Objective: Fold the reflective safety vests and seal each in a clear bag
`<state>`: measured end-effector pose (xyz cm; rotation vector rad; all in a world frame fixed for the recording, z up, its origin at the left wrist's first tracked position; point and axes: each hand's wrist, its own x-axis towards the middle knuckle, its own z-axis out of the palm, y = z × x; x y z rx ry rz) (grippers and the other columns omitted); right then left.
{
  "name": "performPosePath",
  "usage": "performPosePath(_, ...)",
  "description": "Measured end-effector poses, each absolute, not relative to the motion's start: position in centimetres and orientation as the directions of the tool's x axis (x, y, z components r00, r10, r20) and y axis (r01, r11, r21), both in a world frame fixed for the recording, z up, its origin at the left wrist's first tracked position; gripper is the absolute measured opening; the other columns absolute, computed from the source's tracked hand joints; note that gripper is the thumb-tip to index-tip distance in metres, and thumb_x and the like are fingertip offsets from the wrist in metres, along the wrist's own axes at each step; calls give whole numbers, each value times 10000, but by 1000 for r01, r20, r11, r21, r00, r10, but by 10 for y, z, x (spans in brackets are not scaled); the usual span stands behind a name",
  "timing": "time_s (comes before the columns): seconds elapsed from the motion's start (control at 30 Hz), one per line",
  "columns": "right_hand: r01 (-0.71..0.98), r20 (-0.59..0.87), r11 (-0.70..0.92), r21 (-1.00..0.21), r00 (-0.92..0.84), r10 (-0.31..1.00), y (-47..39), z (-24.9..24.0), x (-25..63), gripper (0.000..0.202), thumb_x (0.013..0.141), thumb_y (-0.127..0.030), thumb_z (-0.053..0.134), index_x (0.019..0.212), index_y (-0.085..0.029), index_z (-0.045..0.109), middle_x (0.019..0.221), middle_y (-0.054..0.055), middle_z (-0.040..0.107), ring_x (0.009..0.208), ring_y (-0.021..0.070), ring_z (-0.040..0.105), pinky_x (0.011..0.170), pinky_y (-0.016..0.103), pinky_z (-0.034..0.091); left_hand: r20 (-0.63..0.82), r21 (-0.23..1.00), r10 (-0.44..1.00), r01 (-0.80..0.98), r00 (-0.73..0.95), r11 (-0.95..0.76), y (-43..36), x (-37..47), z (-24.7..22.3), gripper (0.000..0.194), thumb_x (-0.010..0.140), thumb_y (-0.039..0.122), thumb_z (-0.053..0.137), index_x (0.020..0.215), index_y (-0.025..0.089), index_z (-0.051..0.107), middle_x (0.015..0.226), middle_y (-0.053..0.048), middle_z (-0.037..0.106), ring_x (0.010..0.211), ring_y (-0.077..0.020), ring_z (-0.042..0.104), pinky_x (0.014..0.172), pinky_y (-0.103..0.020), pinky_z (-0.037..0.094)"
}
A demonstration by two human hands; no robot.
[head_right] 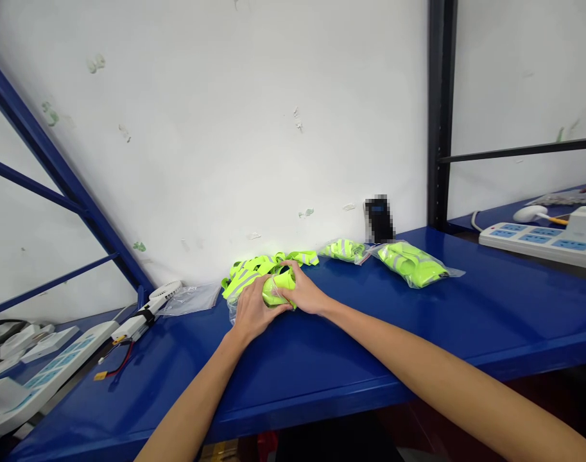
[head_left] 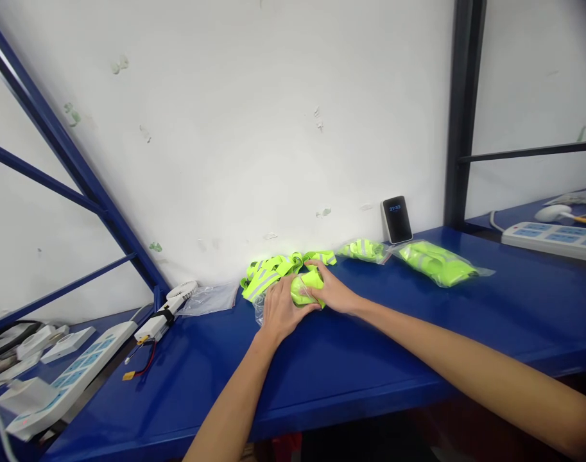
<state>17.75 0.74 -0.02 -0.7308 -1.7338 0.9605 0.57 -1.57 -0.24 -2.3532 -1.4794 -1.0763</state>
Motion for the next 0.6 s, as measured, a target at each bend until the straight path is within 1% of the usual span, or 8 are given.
performPosePath(0.1,-116,363,346,-931,-397,843,8,2,177,701,746,-187,627,1380,-252,335,1025,38,620,842,178,623,704,296,542,635,192,709,825,308,-531,-15,3,-1,799,603,623,746,1256,240,490,1182,-104,607,1120,-329,550,970,-442,385)
performPosePath(0.2,-278,253,115,-954,-539,804,11,8,187,762,722,-131,595,1422,-273,328,1025,44,652,892,198,659,714,308,562,589,242,729,786,347,-569,-13,-5,3,808,603,630,742,1262,245,476,1206,-98,599,1118,-307,559,951,-413,412)
performPosePath(0.23,-295,220,44,-954,-594,774,13,11,192,770,715,-118,600,1422,-277,341,1032,48,655,918,204,662,735,320,563,578,265,734,768,357,-583,-13,-8,4,808,604,626,744,1263,244,475,1212,-97,598,1118,-299,561,947,-405,418)
performPosePath(0.3,-271,165,-45,-961,-700,695,18,15,204,768,705,-101,639,1408,-278,384,1087,61,644,981,208,652,802,342,550,566,290,728,734,386,-614,-12,-13,5,805,598,619,753,1254,239,481,1221,-97,598,1123,-289,561,953,-397,423)
performPosePath(0.4,-175,100,-82,-981,-822,561,25,17,219,780,685,-96,722,1388,-263,427,1189,82,603,1061,201,615,900,352,503,571,283,699,695,431,-661,-12,-15,4,805,571,622,769,1224,236,502,1205,-94,611,1115,-286,569,962,-402,426)
performPosePath(0.47,-128,72,-76,-989,-857,511,29,16,224,776,664,-116,768,1366,-233,458,1208,92,593,1092,200,593,936,343,475,578,282,683,676,447,-681,-12,-14,2,802,556,626,775,1205,235,513,1182,-89,621,1100,-285,575,953,-403,434)
performPosePath(0.53,-76,42,-49,-996,-868,495,32,12,226,718,643,-162,800,1303,-186,518,1157,95,617,1054,205,602,905,334,484,578,288,678,663,454,-691,-14,-11,3,796,551,632,775,1191,234,520,1155,-83,628,1073,-280,585,935,-402,446)
performPosePath(0.6,-47,49,16,-999,-861,506,35,8,226,616,629,-211,812,1198,-143,587,1068,82,649,968,200,623,839,314,500,564,290,676,653,474,-699,-18,-8,6,793,557,644,765,1190,235,517,1144,-77,629,1048,-270,594,916,-391,456)
